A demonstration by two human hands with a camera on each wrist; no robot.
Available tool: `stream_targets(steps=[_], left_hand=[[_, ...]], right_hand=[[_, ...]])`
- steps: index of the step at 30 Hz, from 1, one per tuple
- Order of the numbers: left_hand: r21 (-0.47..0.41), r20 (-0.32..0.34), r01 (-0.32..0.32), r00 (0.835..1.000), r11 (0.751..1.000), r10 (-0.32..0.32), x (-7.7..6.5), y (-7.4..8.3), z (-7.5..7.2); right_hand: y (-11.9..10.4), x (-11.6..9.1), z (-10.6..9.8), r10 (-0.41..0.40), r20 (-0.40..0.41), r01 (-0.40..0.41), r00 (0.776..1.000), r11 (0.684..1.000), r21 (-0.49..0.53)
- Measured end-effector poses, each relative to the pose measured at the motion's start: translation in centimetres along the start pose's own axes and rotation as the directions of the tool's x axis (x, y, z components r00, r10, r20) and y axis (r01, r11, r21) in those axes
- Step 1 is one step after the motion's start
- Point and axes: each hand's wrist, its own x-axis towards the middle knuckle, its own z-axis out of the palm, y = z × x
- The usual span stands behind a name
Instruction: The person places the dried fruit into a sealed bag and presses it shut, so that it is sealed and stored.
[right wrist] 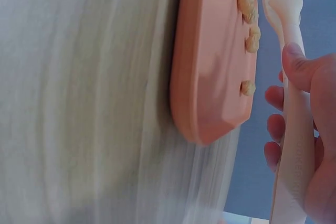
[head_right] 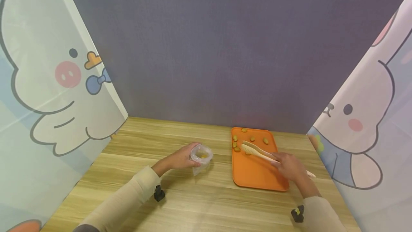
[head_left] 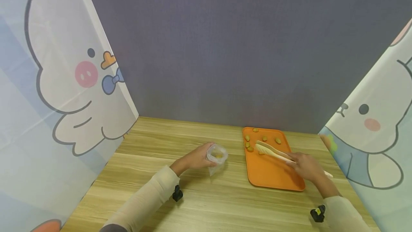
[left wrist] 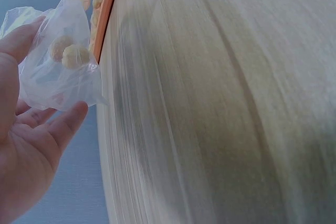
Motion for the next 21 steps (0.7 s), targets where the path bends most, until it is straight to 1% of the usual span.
stream_targets(steps=[6, 13, 21], left_hand=[[-0.006, -0.001, 0.007, 1.0, 1.0, -0.007, 0.0, 0.0, -0.1], [0.0, -0.001, 0.006, 1.0, 1.0, -0.006, 0.0, -0.1, 0.0], [-0.003, -0.003, 0.002, 1.0, 1.0, -0.002, 0.1, -0.3, 0.0]], right_hand=[[0.7, -0.4, 0.2, -0.009, -0.006, 0.008, 1.0, 0.999, -0.031], [1.1, -0.8, 0.5, 0.012, 0.024, -0.012, 1.0, 0.999, -0.037], [1.5, -0.7, 0.7, 0.007, 0.03, -0.005, 1.0, 0.999, -0.054]])
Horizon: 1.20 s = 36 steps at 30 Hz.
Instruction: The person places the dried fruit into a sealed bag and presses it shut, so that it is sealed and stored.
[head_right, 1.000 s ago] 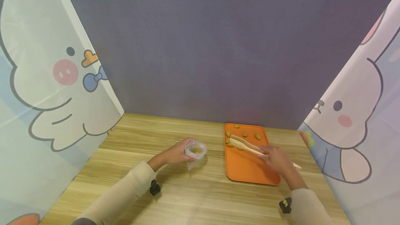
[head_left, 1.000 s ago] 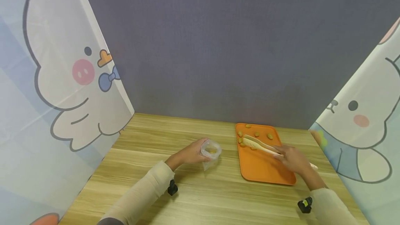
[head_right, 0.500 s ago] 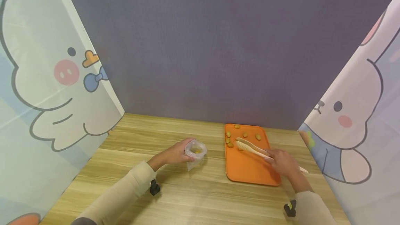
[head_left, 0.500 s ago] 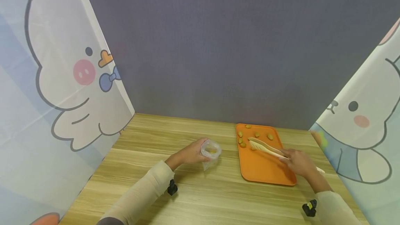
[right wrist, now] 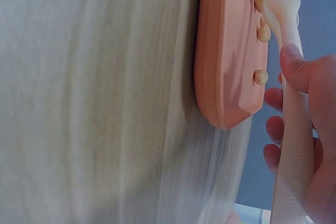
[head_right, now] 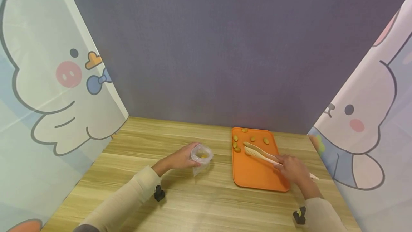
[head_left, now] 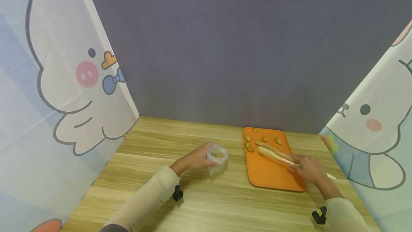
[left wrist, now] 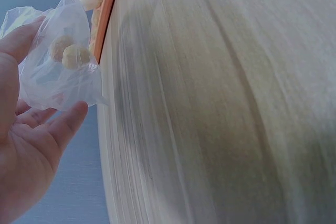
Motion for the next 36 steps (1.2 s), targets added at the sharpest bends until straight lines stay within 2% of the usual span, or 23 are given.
stream_targets(steps=[6, 14, 18, 36], left_hand=[[-0.008, -0.003, -0.01, 1.0, 1.0, 0.01, -0.05, 0.02, 0.06], [-0.029, 0.005, 0.008, 1.0, 1.0, -0.008, -0.27, 0.16, 0.02], [-0.023, -0.004, -0.004, 1.0, 1.0, 0.004, -0.23, 0.28, -0.11], [0.003, 0.007, 0.017, 1.0, 1.0, -0.017, -0.32, 0.29, -0.22]], right_hand=[[0.04, -0.07, 0.11, 0.003, 0.005, -0.002, 1.0, 1.0, -0.012], [-0.1, -0.3, 0.08, 0.029, 0.02, -0.028, 0.999, 1.0, -0.008], [-0.19, -0.34, 0.06, 0.033, 0.021, -0.033, 0.999, 0.999, -0.005], [-0.05, -0.82, 0.49, 0.032, 0.002, -0.032, 0.999, 0.999, -0.019]])
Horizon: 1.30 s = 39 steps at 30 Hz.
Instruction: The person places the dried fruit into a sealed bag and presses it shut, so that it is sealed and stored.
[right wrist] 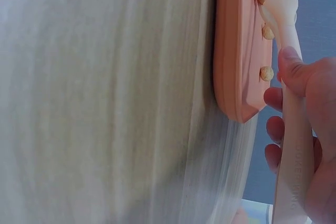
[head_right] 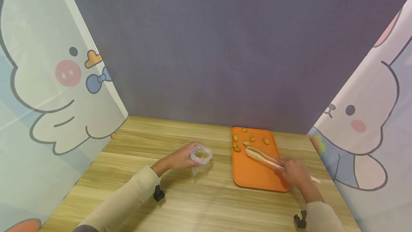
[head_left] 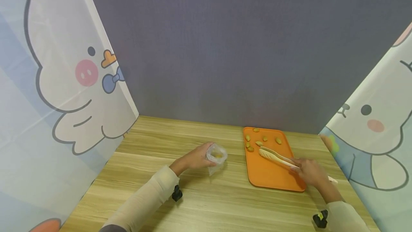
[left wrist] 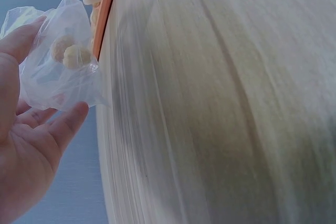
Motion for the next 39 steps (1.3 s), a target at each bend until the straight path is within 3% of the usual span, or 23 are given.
stream_targets(steps=[17, 33, 39], left_hand=[[-0.005, -0.006, -0.002, 1.0, 1.0, 0.002, 0.2, -0.3, 0.2], [-0.02, -0.007, -0.017, 1.0, 1.0, 0.017, 0.3, -0.2, 0.2], [-0.012, -0.007, -0.011, 1.0, 1.0, 0.011, 0.3, -0.1, 0.2]], right_hand=[[-0.3, -0.2, 0.0, -0.025, -0.058, 0.026, 0.998, 1.0, 0.012], [-2.3, 0.7, -0.7, -0.017, -0.054, 0.018, 0.998, 1.0, 0.021], [-3.2, 1.0, -0.8, -0.059, -0.094, 0.061, 0.994, 0.998, 0.024]])
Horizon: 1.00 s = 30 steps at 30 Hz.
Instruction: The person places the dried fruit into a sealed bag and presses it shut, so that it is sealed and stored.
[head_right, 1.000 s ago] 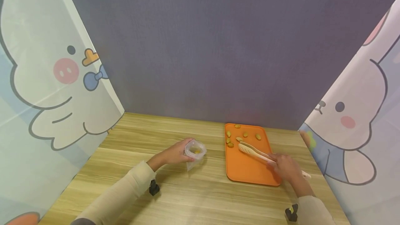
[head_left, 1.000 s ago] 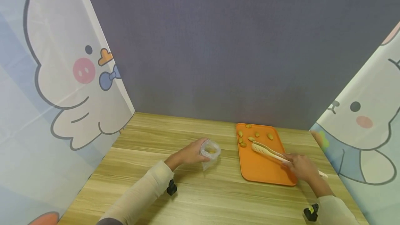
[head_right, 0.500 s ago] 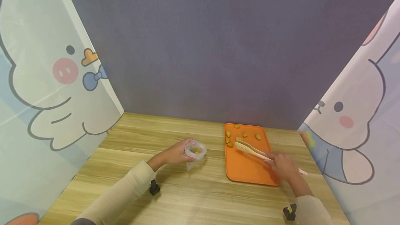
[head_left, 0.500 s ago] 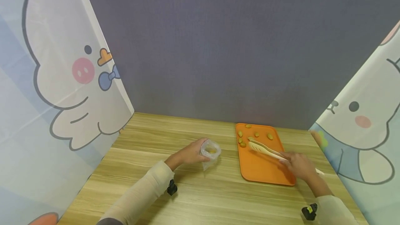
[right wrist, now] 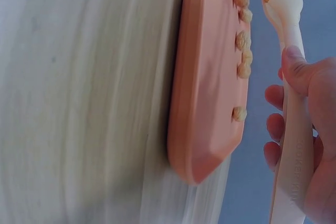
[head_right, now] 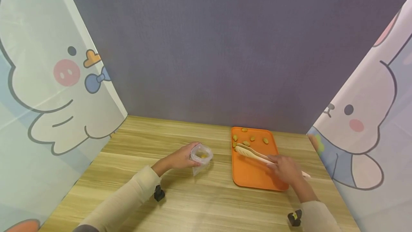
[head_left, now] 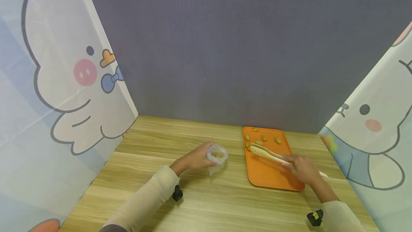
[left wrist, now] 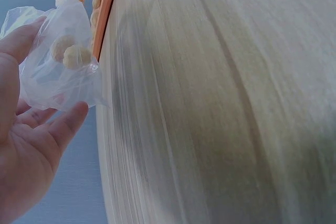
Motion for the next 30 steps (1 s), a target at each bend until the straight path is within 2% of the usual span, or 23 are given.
stream_targets(steps=[5, 14, 30], left_hand=[[-0.002, 0.002, -0.003, 1.0, 1.0, 0.003, -0.1, 0.0, 0.0], [0.005, 0.0, 0.0, 1.0, 1.0, 0.0, -0.1, 0.0, -0.1], [-0.003, -0.005, -0.015, 1.0, 1.0, 0.015, 0.1, 0.1, 0.1]], right_hand=[[-0.7, 0.4, 0.0, -0.035, -0.04, 0.036, 0.999, 0.999, 0.009], [-2.4, 1.6, -0.6, -0.056, -0.01, 0.056, 0.998, 0.998, 0.03], [-6.5, 3.2, -1.6, -0.132, -0.039, 0.134, 0.99, 0.989, 0.059]])
